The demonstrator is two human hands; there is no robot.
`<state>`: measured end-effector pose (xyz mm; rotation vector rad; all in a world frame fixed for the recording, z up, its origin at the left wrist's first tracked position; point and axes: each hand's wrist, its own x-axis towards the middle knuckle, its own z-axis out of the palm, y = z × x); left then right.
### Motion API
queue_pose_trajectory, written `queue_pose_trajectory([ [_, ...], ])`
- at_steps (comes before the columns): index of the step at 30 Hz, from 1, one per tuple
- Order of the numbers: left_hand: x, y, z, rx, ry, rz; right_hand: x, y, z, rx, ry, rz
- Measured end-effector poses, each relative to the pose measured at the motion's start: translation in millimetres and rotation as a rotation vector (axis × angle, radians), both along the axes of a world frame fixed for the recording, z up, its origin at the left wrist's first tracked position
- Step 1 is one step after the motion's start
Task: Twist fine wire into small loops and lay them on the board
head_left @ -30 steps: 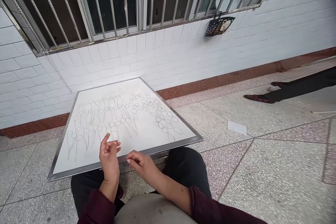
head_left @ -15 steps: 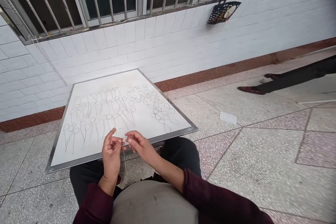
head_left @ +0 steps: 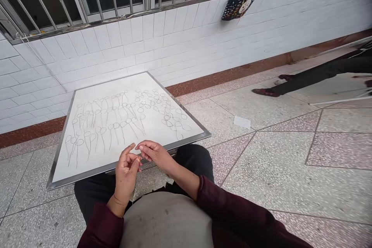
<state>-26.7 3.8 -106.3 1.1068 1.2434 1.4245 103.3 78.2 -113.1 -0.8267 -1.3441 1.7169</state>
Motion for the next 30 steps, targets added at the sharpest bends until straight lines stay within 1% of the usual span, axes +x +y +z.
queue_pose_trajectory([
  [4,1.8,-1.0,1.1,-0.017,-0.041,0.010,-0.2,-1.3,4.5,0.004,-0.022,-0.026],
  [8,2.3,-1.6,0.1,0.000,-0.058,0.037,-2.0,-5.3,6.2,-0.002,-0.022,-0.010],
  [13,1.9,-2.2,-1.5,-0.010,-0.064,0.005,-3.6,-6.7,7.6,-0.017,0.003,-0.017],
  [17,0.4,-6.2,-3.5,-0.069,-0.072,-0.037,-0.4,0.5,9.8,-0.031,0.015,-0.033],
  [23,-4.9,-16.4,-6.6,-0.152,-0.083,-0.057,6.9,19.1,9.9,-0.018,-0.002,-0.048],
  [26,-4.6,-18.4,-7.1,-0.211,-0.105,-0.047,7.4,25.1,9.6,-0.026,-0.007,-0.039],
  [30,0.1,-15.1,-10.0,-0.201,-0.124,0.015,3.1,20.3,8.9,-0.074,0.028,0.002],
])
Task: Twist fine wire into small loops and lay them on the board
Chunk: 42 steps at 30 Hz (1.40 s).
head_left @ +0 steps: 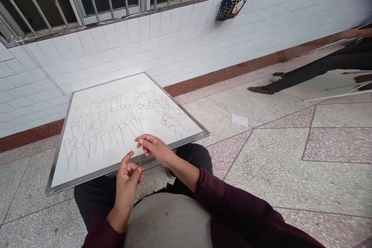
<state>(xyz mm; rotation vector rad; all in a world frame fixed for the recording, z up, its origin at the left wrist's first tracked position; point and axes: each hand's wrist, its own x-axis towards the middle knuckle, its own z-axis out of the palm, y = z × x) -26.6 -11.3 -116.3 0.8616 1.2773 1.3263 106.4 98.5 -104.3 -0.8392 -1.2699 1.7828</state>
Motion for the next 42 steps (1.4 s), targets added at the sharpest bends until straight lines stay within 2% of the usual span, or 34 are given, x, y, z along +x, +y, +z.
queue_pose_trajectory([
  [4,3.5,6.5,-4.0,0.048,-0.028,0.125,-7.7,-15.2,-6.6,-0.034,0.011,-0.007],
  [7,5.0,11.4,-6.1,0.065,-0.068,0.157,-14.4,-23.0,-14.8,0.001,-0.049,-0.015],
  [13,9.8,18.1,-9.4,0.042,-0.120,0.100,-19.6,-17.1,-20.6,0.028,-0.087,-0.080],
  [17,11.9,19.3,-16.9,-0.029,-0.119,-0.008,-16.3,-1.2,-16.7,0.076,-0.163,-0.142],
  [21,9.2,22.9,-33.0,-0.102,-0.048,-0.114,-12.9,23.0,-17.1,0.120,-0.180,-0.201],
  [24,-2.0,29.8,-45.4,-0.097,0.034,-0.082,-9.8,45.3,-19.9,0.175,-0.254,-0.236],
  [30,-53.1,44.8,-61.1,0.059,0.241,0.244,-3.9,94.0,-23.2,0.308,-0.528,-0.291],
  [34,-85.3,47.2,-77.3,0.059,0.439,0.447,-4.4,123.0,-22.7,0.371,-0.603,-0.280],
  [38,-95.8,47.9,-92.9,-0.011,0.499,0.487,-10.1,155.7,-18.4,0.439,-0.703,-0.270],
  [42,-87.8,49.6,-103.5,0.030,0.571,0.525,-19.1,204.2,-8.2,0.493,-0.849,-0.286],
])
